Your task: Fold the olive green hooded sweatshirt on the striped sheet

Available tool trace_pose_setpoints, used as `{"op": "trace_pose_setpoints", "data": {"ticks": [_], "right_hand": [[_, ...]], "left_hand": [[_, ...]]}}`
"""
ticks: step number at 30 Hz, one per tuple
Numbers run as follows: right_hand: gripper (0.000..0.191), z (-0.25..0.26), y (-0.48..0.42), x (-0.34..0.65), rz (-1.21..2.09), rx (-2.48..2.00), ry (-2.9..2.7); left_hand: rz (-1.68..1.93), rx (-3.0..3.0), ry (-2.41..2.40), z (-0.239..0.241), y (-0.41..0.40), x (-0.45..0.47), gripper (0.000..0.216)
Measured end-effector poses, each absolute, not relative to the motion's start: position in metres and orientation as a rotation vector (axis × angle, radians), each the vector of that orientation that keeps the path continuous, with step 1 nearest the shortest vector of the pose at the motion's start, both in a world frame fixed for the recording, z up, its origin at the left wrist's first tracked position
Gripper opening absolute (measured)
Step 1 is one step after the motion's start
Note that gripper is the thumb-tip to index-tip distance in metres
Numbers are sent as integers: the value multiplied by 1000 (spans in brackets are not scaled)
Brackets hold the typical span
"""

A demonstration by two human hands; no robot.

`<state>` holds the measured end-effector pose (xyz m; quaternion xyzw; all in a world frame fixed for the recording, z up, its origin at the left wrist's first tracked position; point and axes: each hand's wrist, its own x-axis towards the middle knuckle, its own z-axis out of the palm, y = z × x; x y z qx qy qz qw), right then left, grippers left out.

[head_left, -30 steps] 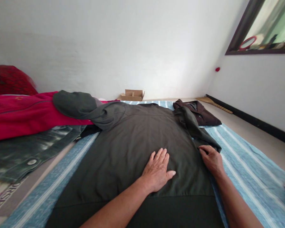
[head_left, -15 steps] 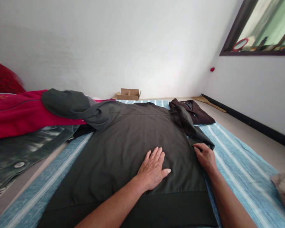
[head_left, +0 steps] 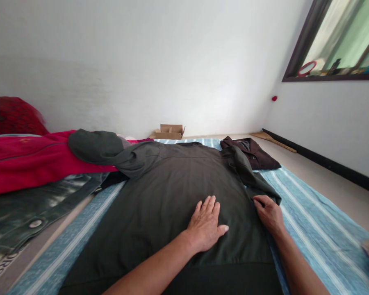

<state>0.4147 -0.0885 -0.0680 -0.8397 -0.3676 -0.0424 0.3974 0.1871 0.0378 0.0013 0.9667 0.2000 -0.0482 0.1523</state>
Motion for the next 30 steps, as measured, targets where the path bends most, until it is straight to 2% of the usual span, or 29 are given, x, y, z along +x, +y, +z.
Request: {"op": "trace_pose_setpoints", "data": {"ticks": [4,10,16,30], "right_hand": [[31,-68,-89,415,-94,-2114,-936],[29,-69,-89,414,-88,-2095,-944],[30,-68,-87,412,-93,-2106,-958],[29,-70,-87,414,-113,-2103,-978]], "left_hand": [[-98,2776,529,1,35,212,77],[-132,2774,522,-25,37,232,90],[-103,2822,491,-41,42,231,89],[-22,2826,494,-41,41,230,89]]}}
